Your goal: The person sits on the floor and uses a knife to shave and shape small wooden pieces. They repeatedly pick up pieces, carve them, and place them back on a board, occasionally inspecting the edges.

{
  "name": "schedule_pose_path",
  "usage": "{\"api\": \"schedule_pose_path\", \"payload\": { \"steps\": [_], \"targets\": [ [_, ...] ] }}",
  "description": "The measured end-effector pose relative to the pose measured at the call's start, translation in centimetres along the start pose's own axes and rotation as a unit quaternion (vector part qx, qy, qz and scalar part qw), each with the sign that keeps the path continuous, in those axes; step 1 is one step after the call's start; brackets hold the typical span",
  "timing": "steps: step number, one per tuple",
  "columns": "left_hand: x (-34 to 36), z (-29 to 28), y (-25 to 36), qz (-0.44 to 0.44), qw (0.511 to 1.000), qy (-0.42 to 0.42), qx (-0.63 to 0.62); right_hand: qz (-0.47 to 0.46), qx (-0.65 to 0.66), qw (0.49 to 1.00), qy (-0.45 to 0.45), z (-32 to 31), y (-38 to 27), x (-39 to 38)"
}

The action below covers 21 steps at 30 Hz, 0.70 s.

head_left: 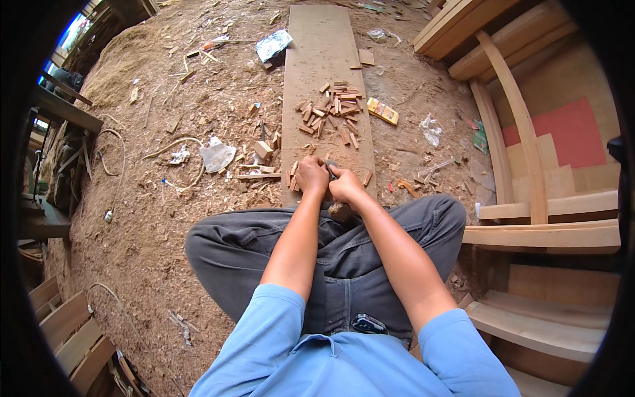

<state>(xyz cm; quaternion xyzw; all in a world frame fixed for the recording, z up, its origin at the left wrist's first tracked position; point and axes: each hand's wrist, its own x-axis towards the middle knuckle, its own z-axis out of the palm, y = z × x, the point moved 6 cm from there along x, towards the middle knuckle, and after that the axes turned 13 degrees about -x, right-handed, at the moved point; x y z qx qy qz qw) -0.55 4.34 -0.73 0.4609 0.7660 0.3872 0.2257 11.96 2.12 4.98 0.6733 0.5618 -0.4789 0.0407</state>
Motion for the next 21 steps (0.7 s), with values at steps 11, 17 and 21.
{"api": "schedule_pose_path", "payload": {
  "steps": [11,17,21],
  "targets": [
    [-0.1,0.1,0.7,0.002,1.000,-0.021,0.002,-0.039,-0.001,0.996,0.078,0.9,1.3,1.0],
    [0.0,0.1,1.1,0.002,1.000,-0.024,0.002,-0.066,-0.059,0.990,0.114,0.9,1.3,1.6],
    [0.0,0.0,1.2,0.008,1.000,-0.016,0.005,-0.074,-0.075,0.987,0.123,0.6,1.1,1.7]
  ]
}}
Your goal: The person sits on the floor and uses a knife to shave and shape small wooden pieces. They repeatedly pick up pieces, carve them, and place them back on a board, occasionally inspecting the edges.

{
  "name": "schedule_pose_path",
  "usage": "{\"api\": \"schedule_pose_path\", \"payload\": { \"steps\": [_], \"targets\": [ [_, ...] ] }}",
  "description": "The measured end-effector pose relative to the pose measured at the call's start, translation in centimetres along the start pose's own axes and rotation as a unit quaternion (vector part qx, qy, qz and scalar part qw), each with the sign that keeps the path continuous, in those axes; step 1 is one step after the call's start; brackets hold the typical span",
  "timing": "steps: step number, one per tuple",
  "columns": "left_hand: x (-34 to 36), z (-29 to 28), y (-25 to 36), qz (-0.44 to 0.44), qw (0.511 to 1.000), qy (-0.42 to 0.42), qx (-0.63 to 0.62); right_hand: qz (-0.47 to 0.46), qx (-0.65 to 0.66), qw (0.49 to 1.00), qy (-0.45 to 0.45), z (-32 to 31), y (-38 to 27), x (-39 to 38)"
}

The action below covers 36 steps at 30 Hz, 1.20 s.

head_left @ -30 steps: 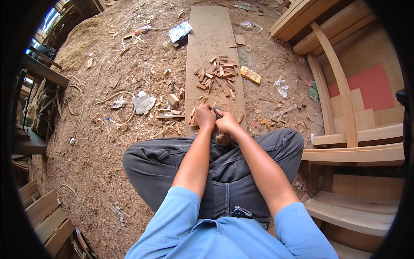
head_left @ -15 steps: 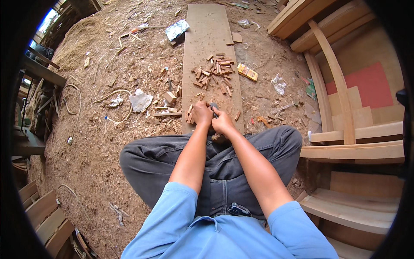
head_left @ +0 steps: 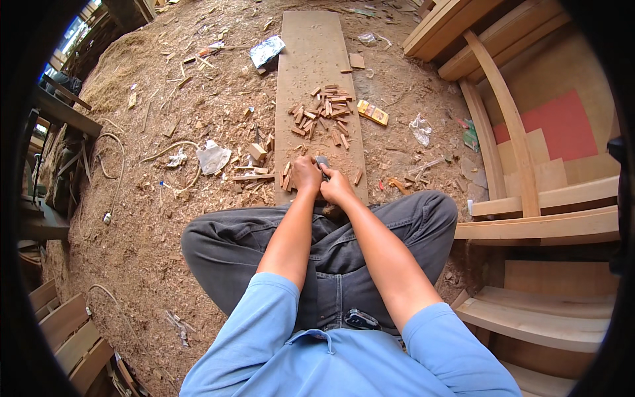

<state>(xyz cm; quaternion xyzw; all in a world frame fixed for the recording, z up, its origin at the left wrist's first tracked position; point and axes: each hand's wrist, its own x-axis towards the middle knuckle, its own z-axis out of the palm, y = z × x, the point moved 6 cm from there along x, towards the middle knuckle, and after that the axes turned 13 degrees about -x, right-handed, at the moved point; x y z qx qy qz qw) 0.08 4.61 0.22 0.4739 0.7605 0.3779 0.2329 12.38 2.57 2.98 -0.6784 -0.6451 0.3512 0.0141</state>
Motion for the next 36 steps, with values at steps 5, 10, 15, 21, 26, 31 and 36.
{"api": "schedule_pose_path", "payload": {
  "steps": [5,10,15,21,26,31,36],
  "targets": [
    [-0.1,0.0,0.1,0.010,1.000,0.011,0.001,0.015,-0.020,1.000,-0.018,-0.6,-0.4,-0.7],
    [0.1,0.0,0.2,0.006,1.000,0.005,0.009,0.014,-0.042,0.998,-0.032,-1.2,-1.0,-1.2],
    [0.1,0.1,0.2,0.007,1.000,0.004,0.016,0.011,0.030,0.998,-0.045,-1.0,-0.4,-0.2],
    [0.1,0.3,0.4,0.019,0.999,0.006,0.030,0.038,0.162,0.981,-0.095,0.9,1.1,1.5],
    [0.1,0.2,0.6,0.021,0.999,0.008,0.028,0.005,0.066,0.996,-0.055,0.0,0.4,1.6],
    [0.1,0.1,0.8,0.025,0.999,0.010,0.030,0.002,-0.105,0.994,-0.022,-1.9,-1.3,-0.4],
    [0.1,0.0,0.9,0.025,0.999,0.013,0.026,0.003,-0.092,0.995,-0.027,-2.0,-1.6,-1.0]
  ]
}}
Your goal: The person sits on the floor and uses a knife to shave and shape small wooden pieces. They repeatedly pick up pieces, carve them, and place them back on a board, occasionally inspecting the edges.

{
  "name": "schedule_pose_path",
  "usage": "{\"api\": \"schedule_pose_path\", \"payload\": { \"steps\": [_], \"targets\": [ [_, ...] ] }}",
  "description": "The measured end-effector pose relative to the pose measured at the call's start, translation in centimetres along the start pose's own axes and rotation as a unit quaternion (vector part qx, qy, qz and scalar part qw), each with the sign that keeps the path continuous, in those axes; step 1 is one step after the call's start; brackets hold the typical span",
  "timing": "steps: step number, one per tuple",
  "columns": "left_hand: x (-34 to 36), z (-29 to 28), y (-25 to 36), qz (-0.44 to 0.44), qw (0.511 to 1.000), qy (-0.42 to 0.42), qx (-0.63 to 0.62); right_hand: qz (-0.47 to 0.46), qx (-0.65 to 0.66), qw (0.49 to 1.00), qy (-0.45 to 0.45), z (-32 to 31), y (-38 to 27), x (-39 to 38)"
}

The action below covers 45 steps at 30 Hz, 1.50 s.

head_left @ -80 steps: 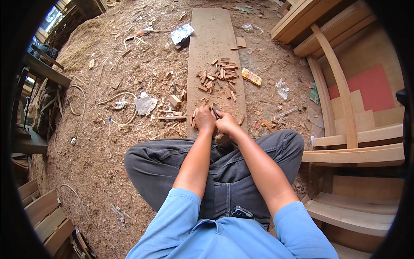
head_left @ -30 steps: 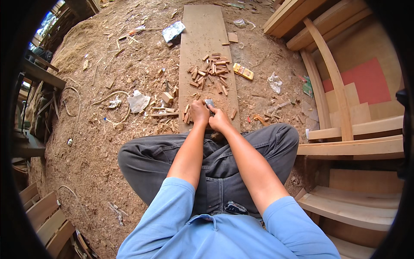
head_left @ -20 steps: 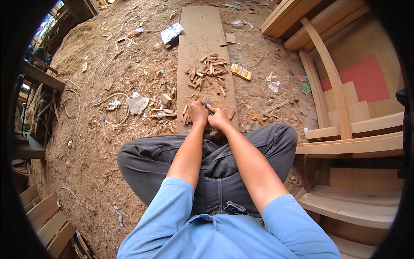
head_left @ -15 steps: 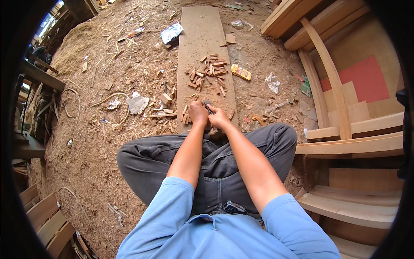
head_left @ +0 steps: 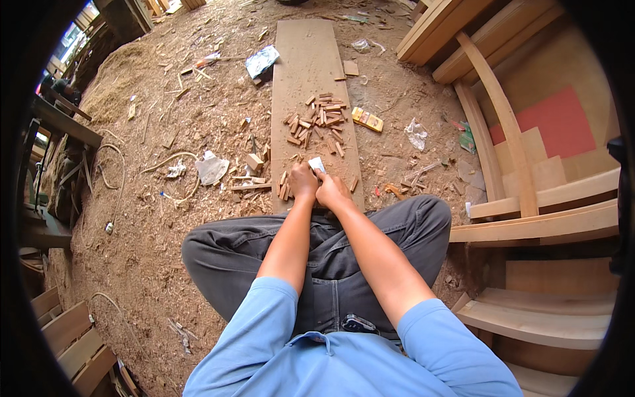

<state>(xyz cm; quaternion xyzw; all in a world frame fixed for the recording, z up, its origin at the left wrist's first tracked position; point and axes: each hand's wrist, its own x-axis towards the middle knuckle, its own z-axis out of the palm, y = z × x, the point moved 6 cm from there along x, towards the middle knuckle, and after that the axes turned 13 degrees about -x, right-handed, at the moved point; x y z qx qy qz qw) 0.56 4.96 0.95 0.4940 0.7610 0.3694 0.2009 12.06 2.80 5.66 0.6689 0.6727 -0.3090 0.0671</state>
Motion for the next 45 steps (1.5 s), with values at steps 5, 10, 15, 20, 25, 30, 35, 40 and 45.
{"api": "schedule_pose_path", "payload": {
  "steps": [5,10,15,20,25,30,35,40,45],
  "targets": [
    [0.1,0.0,-0.3,0.021,1.000,0.022,-0.009,-0.003,0.147,0.989,0.034,2.0,1.3,2.1],
    [1.2,0.6,-1.2,0.054,0.998,-0.012,0.005,-0.007,0.205,0.978,0.038,3.3,1.7,3.5],
    [1.0,-0.3,-1.0,0.083,0.996,-0.012,-0.033,-0.031,0.188,0.981,0.036,1.9,1.8,2.0],
    [0.6,-2.2,0.4,0.118,0.991,0.020,-0.051,-0.026,0.209,0.976,0.056,-0.2,1.1,0.5],
    [0.1,-3.6,-0.2,0.011,0.999,-0.040,-0.031,0.001,0.411,0.898,0.160,-3.6,2.1,0.7],
    [0.8,-8.2,5.0,0.125,0.987,0.021,-0.100,-0.011,0.417,0.894,0.164,-1.9,2.8,3.2],
    [2.1,-13.7,7.3,0.171,0.979,-0.073,-0.080,-0.003,0.439,0.875,0.204,1.5,3.0,8.2],
    [0.0,-16.4,1.7,0.077,0.982,-0.171,-0.032,-0.047,0.444,0.866,0.224,1.9,2.7,9.4],
    [-0.3,-19.4,1.6,0.066,0.992,-0.105,-0.023,-0.006,0.463,0.876,0.135,1.0,2.9,5.9]
  ]
}}
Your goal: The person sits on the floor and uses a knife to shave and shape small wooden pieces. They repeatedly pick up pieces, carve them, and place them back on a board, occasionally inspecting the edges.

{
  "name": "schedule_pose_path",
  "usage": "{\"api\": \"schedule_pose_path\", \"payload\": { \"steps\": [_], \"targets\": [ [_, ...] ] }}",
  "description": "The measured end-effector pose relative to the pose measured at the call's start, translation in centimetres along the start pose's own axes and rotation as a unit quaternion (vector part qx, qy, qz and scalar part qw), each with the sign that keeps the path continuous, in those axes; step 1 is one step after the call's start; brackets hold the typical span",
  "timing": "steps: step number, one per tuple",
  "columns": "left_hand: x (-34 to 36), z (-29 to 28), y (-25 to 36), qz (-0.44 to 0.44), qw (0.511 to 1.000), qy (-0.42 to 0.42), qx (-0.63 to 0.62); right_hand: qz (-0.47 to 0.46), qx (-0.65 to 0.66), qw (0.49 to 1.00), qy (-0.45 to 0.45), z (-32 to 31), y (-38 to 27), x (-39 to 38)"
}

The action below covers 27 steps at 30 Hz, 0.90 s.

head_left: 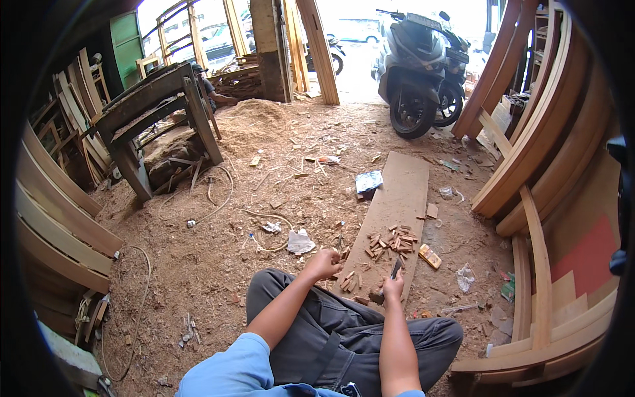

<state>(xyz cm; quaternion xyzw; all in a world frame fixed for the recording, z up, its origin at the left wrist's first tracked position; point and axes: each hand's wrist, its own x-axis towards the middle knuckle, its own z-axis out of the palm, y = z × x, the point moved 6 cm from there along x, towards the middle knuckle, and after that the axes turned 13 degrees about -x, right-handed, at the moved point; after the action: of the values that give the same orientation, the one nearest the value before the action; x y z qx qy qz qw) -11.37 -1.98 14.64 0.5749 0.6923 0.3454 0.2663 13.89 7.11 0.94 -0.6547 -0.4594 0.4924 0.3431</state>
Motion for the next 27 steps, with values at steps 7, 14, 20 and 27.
{"api": "schedule_pose_path", "payload": {
  "steps": [7,14,20,27],
  "targets": [
    [-9.6,-10.7,-0.8,-0.196,0.966,0.094,0.143,0.037,-0.022,0.999,-0.004,-1.8,-1.5,-1.8],
    [-22.7,-10.7,-1.7,-0.061,0.959,0.270,0.056,0.019,-0.057,0.998,0.008,-0.6,-1.3,-1.9],
    [-31.0,-7.2,-2.6,-0.102,0.940,0.320,-0.067,0.028,0.036,0.999,0.009,-1.1,-2.6,-1.9],
    [-37.0,-2.6,-7.9,-0.182,0.865,0.298,-0.361,0.035,0.160,0.985,-0.046,-5.4,-9.7,4.0]
  ]
}}
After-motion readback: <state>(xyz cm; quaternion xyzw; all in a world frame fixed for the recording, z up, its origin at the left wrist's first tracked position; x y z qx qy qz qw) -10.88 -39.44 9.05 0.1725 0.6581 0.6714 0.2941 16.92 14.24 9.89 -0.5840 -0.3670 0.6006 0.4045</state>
